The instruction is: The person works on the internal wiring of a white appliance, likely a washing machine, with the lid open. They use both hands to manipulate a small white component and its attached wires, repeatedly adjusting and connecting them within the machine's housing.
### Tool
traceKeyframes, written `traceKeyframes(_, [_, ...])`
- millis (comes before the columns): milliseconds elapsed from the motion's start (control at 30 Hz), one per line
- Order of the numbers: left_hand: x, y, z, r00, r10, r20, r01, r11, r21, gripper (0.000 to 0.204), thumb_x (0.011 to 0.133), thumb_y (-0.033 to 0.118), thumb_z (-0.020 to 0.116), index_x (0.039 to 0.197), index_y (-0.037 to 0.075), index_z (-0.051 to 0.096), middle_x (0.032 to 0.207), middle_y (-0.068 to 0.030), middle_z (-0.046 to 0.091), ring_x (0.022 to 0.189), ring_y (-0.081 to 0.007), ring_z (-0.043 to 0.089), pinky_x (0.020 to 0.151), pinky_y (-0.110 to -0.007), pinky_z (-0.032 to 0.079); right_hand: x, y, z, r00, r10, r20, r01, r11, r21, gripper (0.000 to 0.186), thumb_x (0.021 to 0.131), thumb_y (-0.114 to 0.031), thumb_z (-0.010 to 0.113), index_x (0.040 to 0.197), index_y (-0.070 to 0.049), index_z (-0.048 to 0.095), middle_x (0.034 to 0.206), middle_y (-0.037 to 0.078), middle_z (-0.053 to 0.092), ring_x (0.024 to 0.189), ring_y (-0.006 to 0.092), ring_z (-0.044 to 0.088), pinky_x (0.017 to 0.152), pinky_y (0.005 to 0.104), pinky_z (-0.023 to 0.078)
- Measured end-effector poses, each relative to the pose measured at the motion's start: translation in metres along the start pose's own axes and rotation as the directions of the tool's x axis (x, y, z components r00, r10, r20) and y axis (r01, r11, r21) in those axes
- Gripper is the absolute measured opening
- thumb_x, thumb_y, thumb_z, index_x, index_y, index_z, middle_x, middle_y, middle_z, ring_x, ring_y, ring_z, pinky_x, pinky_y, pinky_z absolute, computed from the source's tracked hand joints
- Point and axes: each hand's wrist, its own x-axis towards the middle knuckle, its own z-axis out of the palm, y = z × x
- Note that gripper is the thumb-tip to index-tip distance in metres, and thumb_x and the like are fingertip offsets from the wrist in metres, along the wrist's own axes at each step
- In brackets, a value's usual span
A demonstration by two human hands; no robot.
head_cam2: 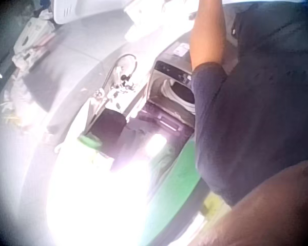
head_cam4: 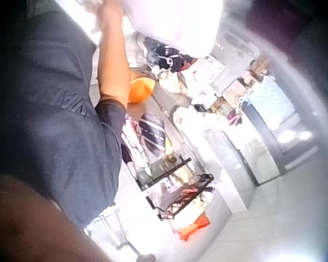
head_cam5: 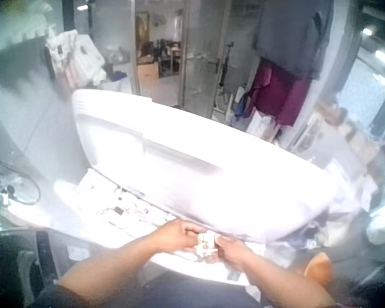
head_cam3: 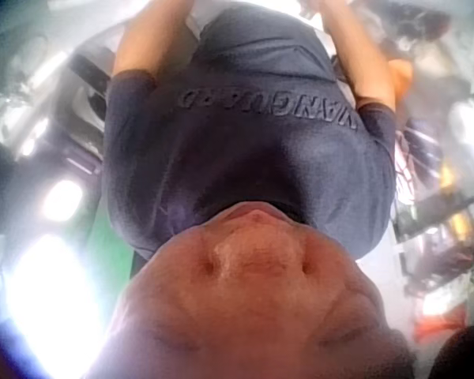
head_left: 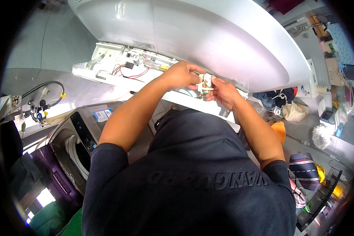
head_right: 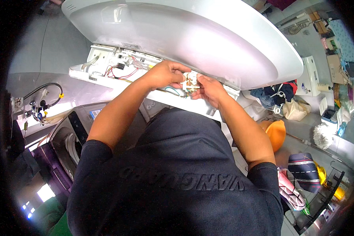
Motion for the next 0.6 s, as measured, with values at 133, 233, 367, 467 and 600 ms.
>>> traceKeyframes(133, [-0.0023,0.0027,0.0007,1.0,0.002,-0.008,-0.002,1.0,0.012,0.039,0.085,0.002,0.065,0.123,-0.006,0.064,0.099,-0.0143,0.071,0.076,-0.0126,0.069,0.069,-0.023,0.059,-0.0006,-0.0001,0.0011,1.0,-0.012,0.003,0.012,1.0,-0.001,0.046,0.106,-0.038,0.046,0.124,0.003,0.053,0.102,0.012,0.063,0.074,0.0174,0.064,0.068,0.0312,0.059])
traceKeyframes(233, [-0.0013,0.0027,-0.0004,1.0,-0.001,-0.01,0.001,0.999,0.044,0.039,0.086,0.003,0.064,0.124,-0.006,0.062,0.1,-0.0137,0.071,0.078,-0.013,0.069,0.07,-0.023,0.06,0.0006,0.0014,0.0004,1.0,-0.02,-0.004,0.02,1.0,0.013,0.047,0.105,-0.039,0.047,0.124,0.003,0.052,0.103,0.011,0.063,0.074,0.0175,0.064,0.067,0.0312,0.059])
traceKeyframes(367, [-0.0009,0.004,-0.0032,1.0,-0.019,-0.009,0.02,0.996,0.085,0.04,0.088,0.002,0.064,0.128,-0.006,0.06,0.102,-0.0127,0.069,0.082,-0.0131,0.068,0.072,-0.022,0.06,-0.0015,0.0002,0.0014,1.0,-0.027,-0.011,0.027,0.999,0.019,0.048,0.105,-0.041,0.048,0.124,0.003,0.051,0.103,0.011,0.062,0.074,0.0178,0.064,0.066,0.0309,0.059])
traceKeyframes(467, [-0.0004,0.005,-0.003,0.999,-0.031,-0.021,0.033,0.996,0.081,0.04,0.088,0.002,0.063,0.127,-0.006,0.06,0.102,-0.013,0.07,0.082,-0.0131,0.069,0.072,-0.022,0.06,-0.0025,-0.0014,0.0021,0.999,-0.023,-0.022,0.023,1.0,0.017,0.049,0.104,-0.042,0.05,0.123,0.003,0.052,0.103,0.011,0.063,0.074,0.0172,0.064,0.066,0.0302,0.059])
traceKeyframes(600, [-0.0013,0.0057,-0.0016,0.998,-0.048,-0.045,0.051,0.996,0.076,0.04,0.088,0.0,0.063,0.128,-0.006,0.06,0.102,-0.0132,0.07,0.081,-0.013,0.069,0.073,-0.022,0.06,-0.0029,-0.0005,0.0009,0.998,-0.044,0.038,0.044,0.999,-0.001,0.047,0.103,-0.042,0.052,0.12,0.001,0.056,0.101,0.01,0.064,0.073,0.0147,0.063,0.067,0.0292,0.059])
